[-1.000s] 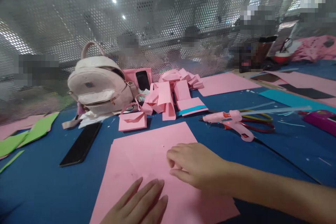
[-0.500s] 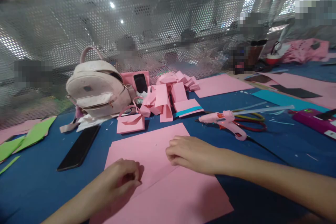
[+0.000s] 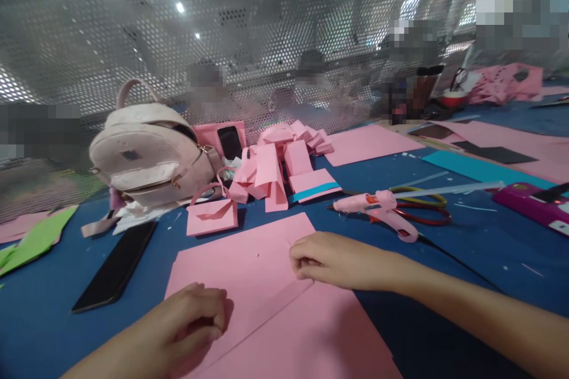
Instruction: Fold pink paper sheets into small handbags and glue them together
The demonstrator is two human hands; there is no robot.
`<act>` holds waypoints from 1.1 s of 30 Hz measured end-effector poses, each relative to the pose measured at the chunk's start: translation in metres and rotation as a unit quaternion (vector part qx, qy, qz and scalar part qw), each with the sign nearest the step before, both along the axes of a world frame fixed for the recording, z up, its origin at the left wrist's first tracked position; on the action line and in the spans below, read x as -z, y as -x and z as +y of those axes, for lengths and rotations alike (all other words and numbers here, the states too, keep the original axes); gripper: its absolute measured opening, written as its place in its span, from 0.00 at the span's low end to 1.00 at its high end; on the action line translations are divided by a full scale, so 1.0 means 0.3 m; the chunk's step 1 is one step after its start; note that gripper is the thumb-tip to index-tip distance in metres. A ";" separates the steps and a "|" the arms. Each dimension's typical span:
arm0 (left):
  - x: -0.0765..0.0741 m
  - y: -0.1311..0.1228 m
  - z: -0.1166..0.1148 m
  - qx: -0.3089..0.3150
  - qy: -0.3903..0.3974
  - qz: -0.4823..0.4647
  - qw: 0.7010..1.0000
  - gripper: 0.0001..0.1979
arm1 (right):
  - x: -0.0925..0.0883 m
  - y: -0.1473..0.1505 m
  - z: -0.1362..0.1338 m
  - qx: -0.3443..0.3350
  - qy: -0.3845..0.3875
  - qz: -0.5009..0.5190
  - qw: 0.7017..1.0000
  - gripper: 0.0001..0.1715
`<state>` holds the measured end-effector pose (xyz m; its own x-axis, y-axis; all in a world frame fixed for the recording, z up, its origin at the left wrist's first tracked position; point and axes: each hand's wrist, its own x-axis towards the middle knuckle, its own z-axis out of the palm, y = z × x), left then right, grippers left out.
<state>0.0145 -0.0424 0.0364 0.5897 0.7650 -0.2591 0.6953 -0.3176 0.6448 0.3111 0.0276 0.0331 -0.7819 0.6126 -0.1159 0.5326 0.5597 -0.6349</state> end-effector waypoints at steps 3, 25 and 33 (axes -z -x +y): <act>-0.021 0.032 0.022 0.007 0.084 -0.054 0.995 0.13 | -0.008 -0.015 0.004 0.016 0.021 0.002 1.000 0.11; 0.083 -0.005 0.011 -0.002 -0.020 0.020 1.000 0.10 | 0.045 0.000 -0.018 -0.005 -0.042 -0.026 0.999 0.10; 0.059 -0.023 0.014 -0.047 0.032 0.026 0.998 0.10 | 0.047 0.006 -0.022 0.006 -0.014 -0.006 1.000 0.07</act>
<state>0.0215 -0.0383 0.0186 0.5005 0.7971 -0.3378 0.7531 -0.2084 0.6240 0.3094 0.0211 0.0189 -0.7727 0.6256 -0.1076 0.5467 0.5697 -0.6136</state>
